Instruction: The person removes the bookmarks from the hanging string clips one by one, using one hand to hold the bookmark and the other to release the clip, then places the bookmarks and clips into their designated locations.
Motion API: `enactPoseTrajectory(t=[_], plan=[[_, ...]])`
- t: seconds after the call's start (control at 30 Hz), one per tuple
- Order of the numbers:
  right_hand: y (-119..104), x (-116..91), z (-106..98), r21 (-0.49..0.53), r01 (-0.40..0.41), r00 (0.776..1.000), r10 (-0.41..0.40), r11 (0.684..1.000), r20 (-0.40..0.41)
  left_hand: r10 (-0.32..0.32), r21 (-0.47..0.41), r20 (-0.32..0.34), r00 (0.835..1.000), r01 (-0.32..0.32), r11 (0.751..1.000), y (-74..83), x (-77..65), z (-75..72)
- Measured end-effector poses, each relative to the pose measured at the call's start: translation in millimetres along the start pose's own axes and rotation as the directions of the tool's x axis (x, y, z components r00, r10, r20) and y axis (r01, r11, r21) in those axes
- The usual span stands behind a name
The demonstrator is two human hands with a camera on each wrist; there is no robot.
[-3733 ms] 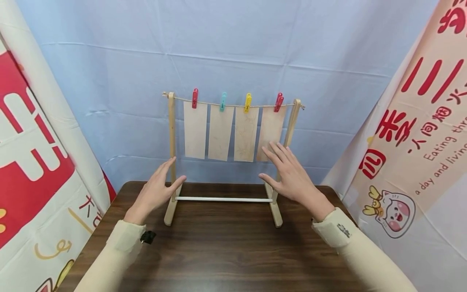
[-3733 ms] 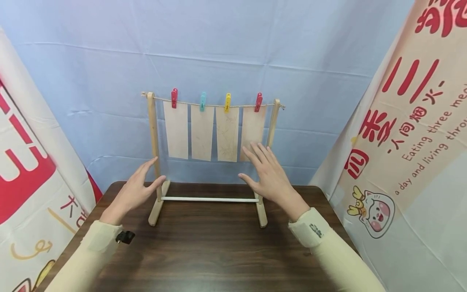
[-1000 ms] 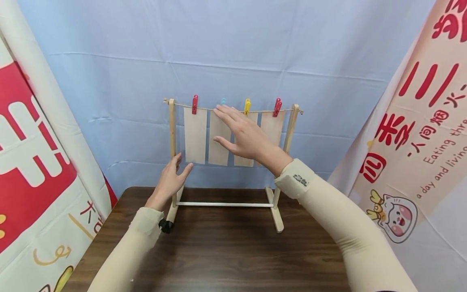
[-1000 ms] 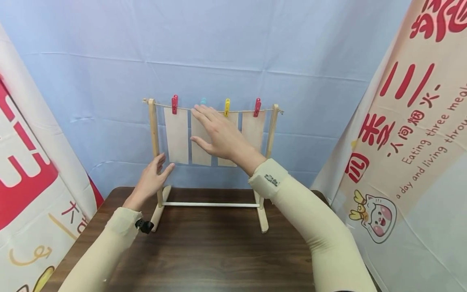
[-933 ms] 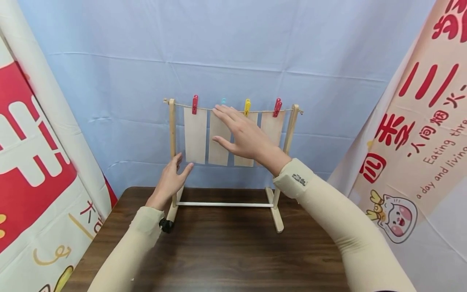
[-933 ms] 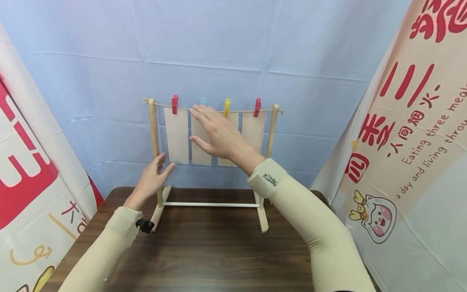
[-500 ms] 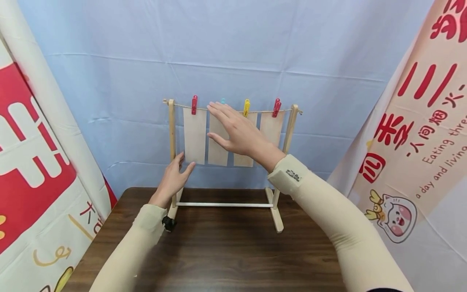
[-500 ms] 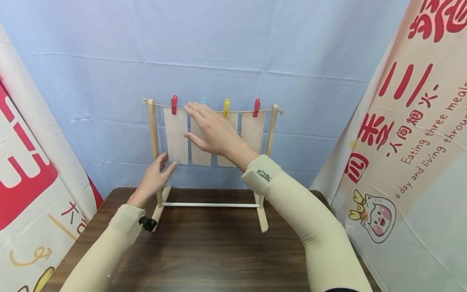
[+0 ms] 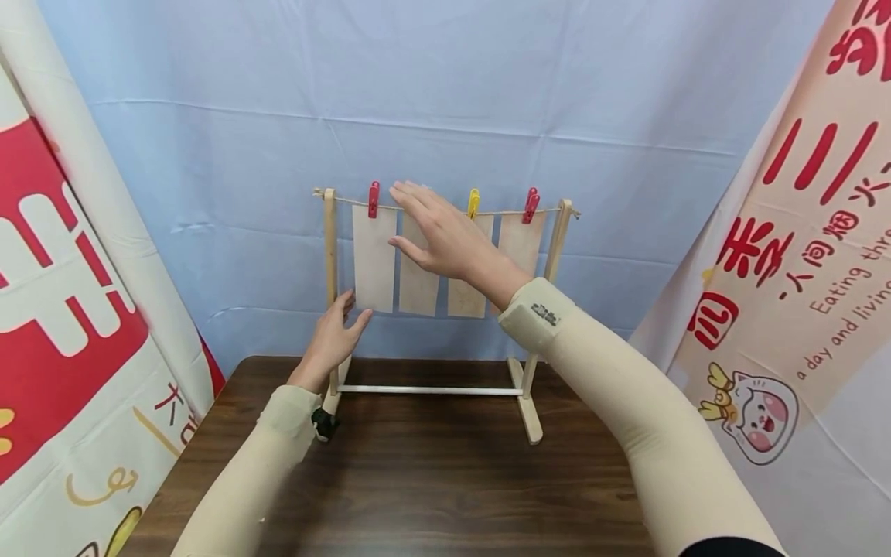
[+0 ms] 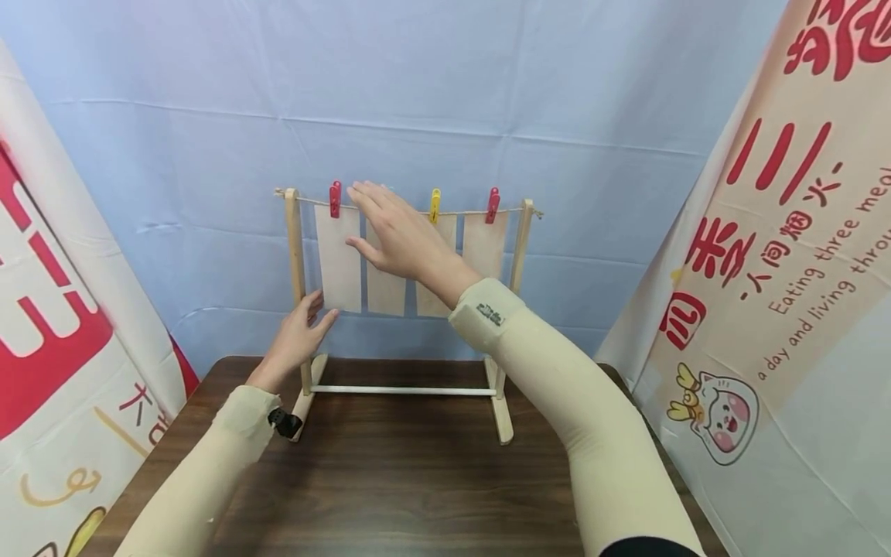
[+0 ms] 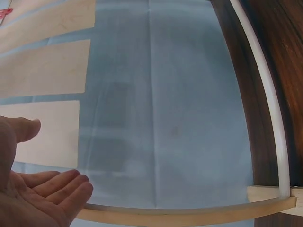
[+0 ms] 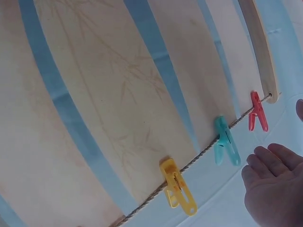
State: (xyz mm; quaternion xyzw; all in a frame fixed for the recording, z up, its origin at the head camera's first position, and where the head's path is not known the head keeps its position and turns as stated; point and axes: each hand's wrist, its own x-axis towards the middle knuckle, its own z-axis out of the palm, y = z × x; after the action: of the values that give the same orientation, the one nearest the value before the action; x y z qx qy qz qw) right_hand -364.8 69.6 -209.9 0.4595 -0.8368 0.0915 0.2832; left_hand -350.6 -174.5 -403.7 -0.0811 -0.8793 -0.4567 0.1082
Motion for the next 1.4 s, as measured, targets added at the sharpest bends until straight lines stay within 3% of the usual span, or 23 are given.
enactPoseTrajectory(t=[0.9,1.4], plan=[[5,45,10,0.022,-0.14,0.989,0.139,0.99,0.058,0.022,-0.056,-0.037,0.999,-0.024,0.998,-4.4,1.4,3.7],[4,61,9,-0.088,-0.215,0.966,0.225,0.973,0.128,0.045,-0.011,-0.121,0.992,-0.047,0.999,-6.3,2.8,7.9]])
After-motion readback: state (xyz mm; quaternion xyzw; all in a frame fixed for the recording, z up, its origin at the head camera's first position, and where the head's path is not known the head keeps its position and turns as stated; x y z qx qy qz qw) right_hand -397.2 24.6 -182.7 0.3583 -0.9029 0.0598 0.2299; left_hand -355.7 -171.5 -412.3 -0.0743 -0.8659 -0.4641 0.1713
